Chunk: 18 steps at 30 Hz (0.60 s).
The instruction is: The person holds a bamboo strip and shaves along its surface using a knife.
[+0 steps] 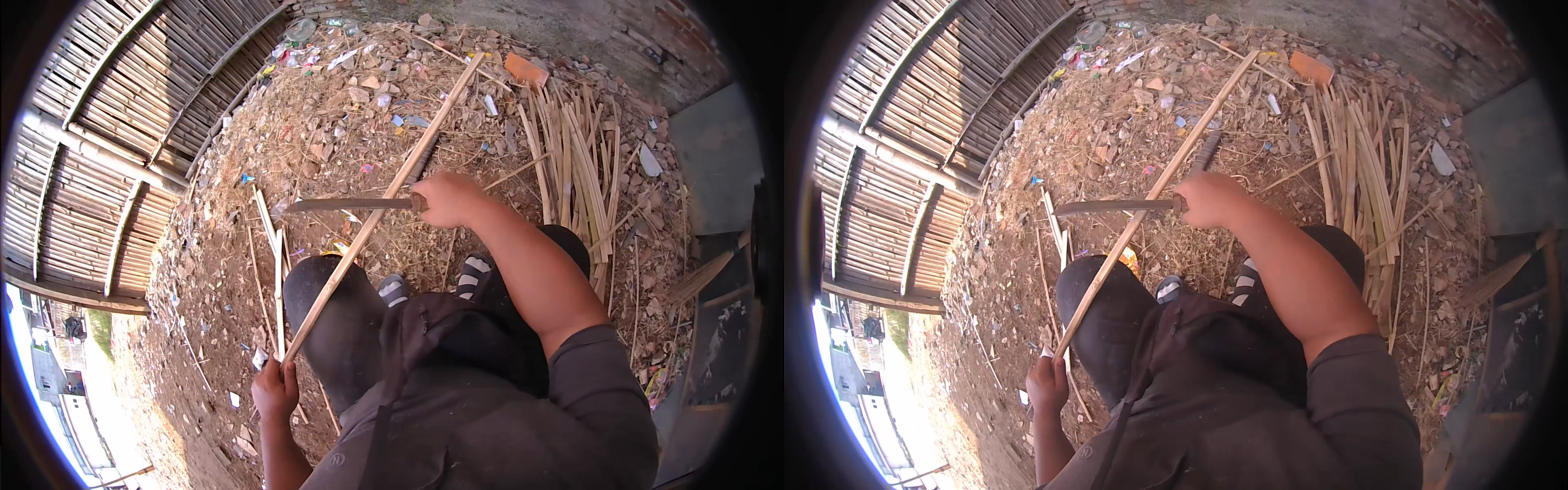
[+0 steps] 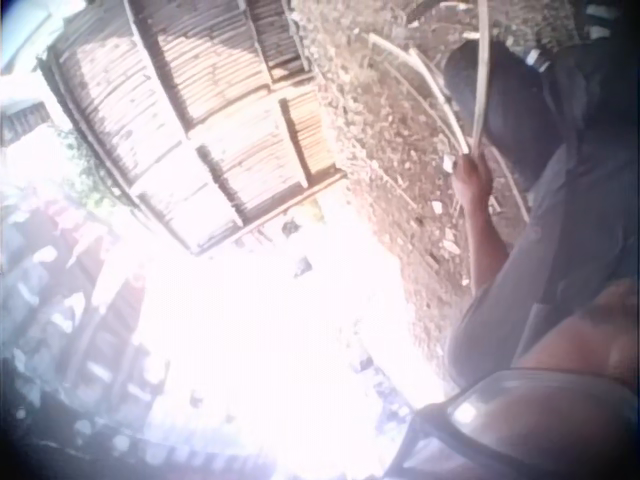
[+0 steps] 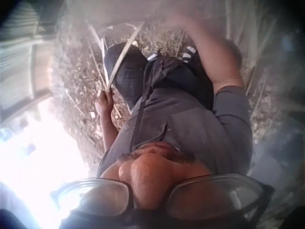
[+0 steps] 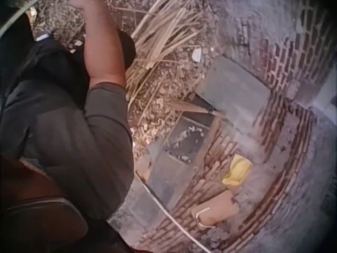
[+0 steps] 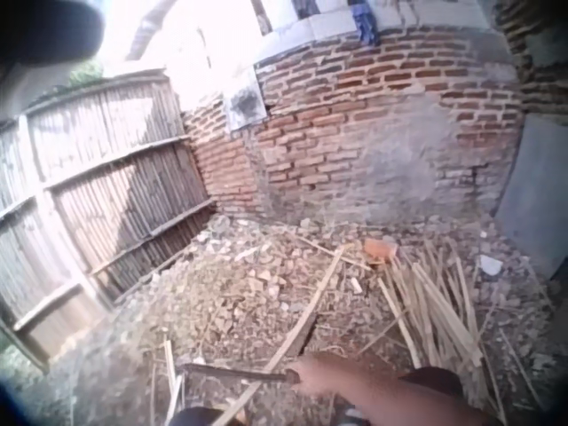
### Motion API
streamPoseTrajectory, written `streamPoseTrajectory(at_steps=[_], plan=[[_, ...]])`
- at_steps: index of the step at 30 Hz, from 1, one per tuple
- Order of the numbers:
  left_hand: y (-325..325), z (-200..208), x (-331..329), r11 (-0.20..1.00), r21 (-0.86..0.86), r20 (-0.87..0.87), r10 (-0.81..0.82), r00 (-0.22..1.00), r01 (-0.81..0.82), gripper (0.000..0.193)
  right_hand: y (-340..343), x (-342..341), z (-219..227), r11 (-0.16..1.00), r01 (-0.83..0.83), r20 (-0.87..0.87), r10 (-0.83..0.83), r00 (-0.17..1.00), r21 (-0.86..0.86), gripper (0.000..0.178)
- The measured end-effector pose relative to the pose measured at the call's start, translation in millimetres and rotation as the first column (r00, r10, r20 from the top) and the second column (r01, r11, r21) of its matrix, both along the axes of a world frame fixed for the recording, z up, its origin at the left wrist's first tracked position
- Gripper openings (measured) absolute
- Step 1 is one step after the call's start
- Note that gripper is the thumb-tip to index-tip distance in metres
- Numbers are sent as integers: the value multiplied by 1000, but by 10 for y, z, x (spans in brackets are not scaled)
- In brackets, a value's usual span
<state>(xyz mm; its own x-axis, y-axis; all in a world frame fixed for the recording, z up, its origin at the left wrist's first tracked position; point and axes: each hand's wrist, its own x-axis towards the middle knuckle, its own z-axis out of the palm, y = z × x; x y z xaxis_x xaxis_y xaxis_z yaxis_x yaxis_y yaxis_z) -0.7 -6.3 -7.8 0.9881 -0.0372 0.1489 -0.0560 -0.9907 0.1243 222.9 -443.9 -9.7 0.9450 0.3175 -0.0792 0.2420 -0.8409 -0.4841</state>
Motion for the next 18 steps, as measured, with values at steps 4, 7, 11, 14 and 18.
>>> streamPoseTrajectory(at_steps=[4, 7, 11, 14, 18], plan=[[175, -40, -154, 998, -5, -61, 58, 996, -59, 33, -73, 57, -83, 998, -51, 3, 51, 999, 23, 21], [145, -44, -197, 997, 45, -23, 64, 998, -63, 34, -331, 229, -296, 969, 180, 2, -183, 983, 169, 28], [109, 73, -179, 993, 3, -120, 121, 985, -121, 38, -320, 201, -282, 934, 300, 12, -309, 951, 195, 31], [132, 147, -219, 855, -319, -544, 187, 818, -408, 43, -168, 21, 0, 970, 218, 34, -223, 974, 105, 29], [53, 150, -225, 756, -357, -771, 93, 630, -549, 40, -61, -47, -28, 998, -28, 159, 19, 987, 55, 26]])
